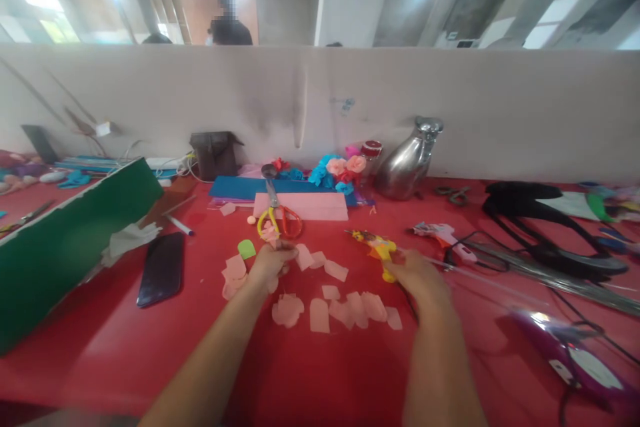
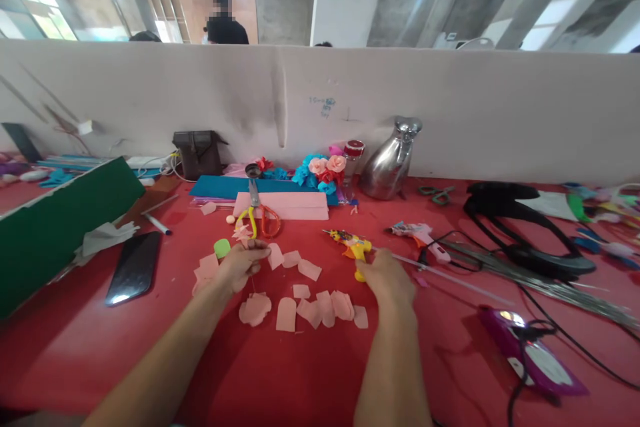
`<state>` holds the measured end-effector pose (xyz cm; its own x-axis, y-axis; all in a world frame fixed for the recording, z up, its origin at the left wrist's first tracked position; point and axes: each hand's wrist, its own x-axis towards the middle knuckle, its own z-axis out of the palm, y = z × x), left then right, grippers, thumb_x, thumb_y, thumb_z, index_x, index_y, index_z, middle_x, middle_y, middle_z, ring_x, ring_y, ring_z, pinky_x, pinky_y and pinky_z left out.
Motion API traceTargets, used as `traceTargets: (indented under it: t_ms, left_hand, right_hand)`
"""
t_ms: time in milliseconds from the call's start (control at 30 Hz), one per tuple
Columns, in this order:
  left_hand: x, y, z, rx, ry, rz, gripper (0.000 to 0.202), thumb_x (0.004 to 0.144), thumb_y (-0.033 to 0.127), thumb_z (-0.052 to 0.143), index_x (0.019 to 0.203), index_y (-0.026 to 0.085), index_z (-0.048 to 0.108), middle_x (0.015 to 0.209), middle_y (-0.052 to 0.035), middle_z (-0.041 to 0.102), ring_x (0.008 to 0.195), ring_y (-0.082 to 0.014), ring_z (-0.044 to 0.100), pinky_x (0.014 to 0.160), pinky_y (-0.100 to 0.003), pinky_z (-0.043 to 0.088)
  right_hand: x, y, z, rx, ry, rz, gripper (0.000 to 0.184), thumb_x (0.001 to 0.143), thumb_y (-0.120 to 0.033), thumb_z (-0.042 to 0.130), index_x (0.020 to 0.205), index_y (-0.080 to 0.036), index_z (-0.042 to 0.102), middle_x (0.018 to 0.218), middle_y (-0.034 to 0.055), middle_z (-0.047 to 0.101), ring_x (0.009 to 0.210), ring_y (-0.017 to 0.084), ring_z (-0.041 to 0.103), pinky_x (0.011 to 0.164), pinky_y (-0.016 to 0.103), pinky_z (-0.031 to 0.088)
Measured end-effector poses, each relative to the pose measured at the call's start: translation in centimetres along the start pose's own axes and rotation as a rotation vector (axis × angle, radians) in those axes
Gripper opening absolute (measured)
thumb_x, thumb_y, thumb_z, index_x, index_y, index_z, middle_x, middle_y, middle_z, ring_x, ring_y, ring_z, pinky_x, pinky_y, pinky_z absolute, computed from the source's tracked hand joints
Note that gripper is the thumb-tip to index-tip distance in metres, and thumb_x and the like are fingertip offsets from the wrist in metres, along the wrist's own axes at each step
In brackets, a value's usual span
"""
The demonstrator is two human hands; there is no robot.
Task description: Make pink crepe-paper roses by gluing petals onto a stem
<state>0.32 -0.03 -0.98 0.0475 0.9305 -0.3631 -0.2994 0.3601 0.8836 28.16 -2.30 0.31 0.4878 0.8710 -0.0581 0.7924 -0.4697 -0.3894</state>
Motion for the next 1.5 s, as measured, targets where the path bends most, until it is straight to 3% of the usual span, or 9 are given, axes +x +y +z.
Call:
traceTargets:
  t_ms: [100,233,433,600,733,967,1100,1333,1500]
  left_hand:
    - [0.3,-0.3,0.0,0.078,0.009,0.003,0.023,0.047,0.018,0.075,0.061,0.012,0.057,0.048,0.005,0.048,0.036,-0.001,0.031,0.036,-0.017,0.018]
    - [0.6,-0.5,-0.1,0.109,0.015,-0.004,0.025,0.045,0.019,0.077,0.059,0.012,0.057,0.048,0.0049,0.048,0.038,-0.0015,0.034,0.036,-0.017,0.019]
    - [0.5,0.2,-0.9,0.036,-0.002,-0.013,0.031,0.045,0.023,0.079,0.063,0.014,0.055,0.052,0.005,0.049,0.04,-0.0015,0.034,0.037,-0.017,0.019]
    - [0.9,0.3,-1.6,0.201,-0.024,-0.048,0.032,0.045,0.027,0.079,0.061,0.015,0.055,0.048,0.0056,0.046,0.036,-0.0017,0.029,0.036,-0.018,0.016]
    - [1.4,-0.2,-1.8,0.284,-0.013,-0.019,0.027,0.046,0.023,0.077,0.058,0.015,0.055,0.046,0.0055,0.046,0.037,-0.003,0.03,0.036,-0.019,0.016]
    - [1.8,-0.9,-2.0,0.343,0.07,0.055,0.014,0.05,0.012,0.07,0.054,0.016,0.057,0.045,0.0035,0.048,0.041,-0.0063,0.035,0.041,-0.02,0.023]
    - [1.8,-0.8,-2.2,0.372,0.093,0.091,0.012,0.05,0.01,0.068,0.053,0.016,0.057,0.046,0.003,0.049,0.043,-0.0077,0.038,0.043,-0.02,0.026]
    - [1.8,-0.7,-2.1,0.451,0.107,0.12,0.011,0.052,0.011,0.067,0.052,0.016,0.058,0.046,0.0022,0.048,0.045,-0.0089,0.04,0.044,-0.021,0.028]
    - [1.9,-0.7,-2.1,0.541,0.11,0.125,0.009,0.054,0.01,0.065,0.055,0.015,0.059,0.05,0.0015,0.052,0.048,-0.0091,0.043,0.046,-0.021,0.03]
  right_hand:
    - [0.9,0.6,0.8,0.026,-0.105,0.012,0.02,0.061,-0.034,0.063,0.077,-0.021,0.064,0.077,0.0099,0.067,0.078,0.027,0.063,0.063,0.032,0.04]
    - [1.1,-0.3,1.1,0.247,-0.018,0.061,0.019,0.058,-0.03,0.062,0.073,-0.02,0.065,0.07,0.0083,0.067,0.075,0.027,0.063,0.06,0.031,0.04]
    - [-0.2,-2.8,0.3,0.633,0.066,0.082,0.029,0.063,-0.028,0.055,0.09,-0.018,0.059,0.082,0.0089,0.067,0.075,0.024,0.063,0.055,0.028,0.043]
    - [-2.3,-5.1,-0.9,1.206,-0.188,0.038,0.025,0.063,-0.026,0.059,0.087,-0.021,0.056,0.079,0.0045,0.069,0.06,0.016,0.061,0.048,0.025,0.045]
    - [-3.4,-6.0,-1.2,1.356,-0.298,-0.015,0.022,0.066,-0.027,0.06,0.087,-0.023,0.054,0.075,0.0025,0.068,0.056,0.015,0.057,0.045,0.025,0.044]
    - [-4.6,-7.3,-0.5,1.376,-0.305,-0.232,0.021,0.063,-0.028,0.07,0.075,-0.022,0.053,0.076,0.0003,0.065,0.052,0.009,0.046,0.047,0.024,0.035]
    - [-5.1,-7.2,-0.8,1.125,-0.274,-0.304,0.016,0.068,-0.033,0.066,0.071,-0.02,0.059,0.065,0.0001,0.057,0.056,0.012,0.045,0.053,0.025,0.035]
    - [-5.4,-7.3,-0.5,0.737,-0.511,-0.388,0.031,0.069,-0.047,0.063,0.082,-0.019,0.064,0.07,0.0005,0.059,0.064,0.015,0.05,0.058,0.026,0.039]
    - [-5.9,-7.7,-0.4,0.482,-0.479,-0.432,0.038,0.072,-0.054,0.057,0.077,-0.017,0.064,0.072,0.0022,0.063,0.068,0.018,0.055,0.058,0.026,0.04]
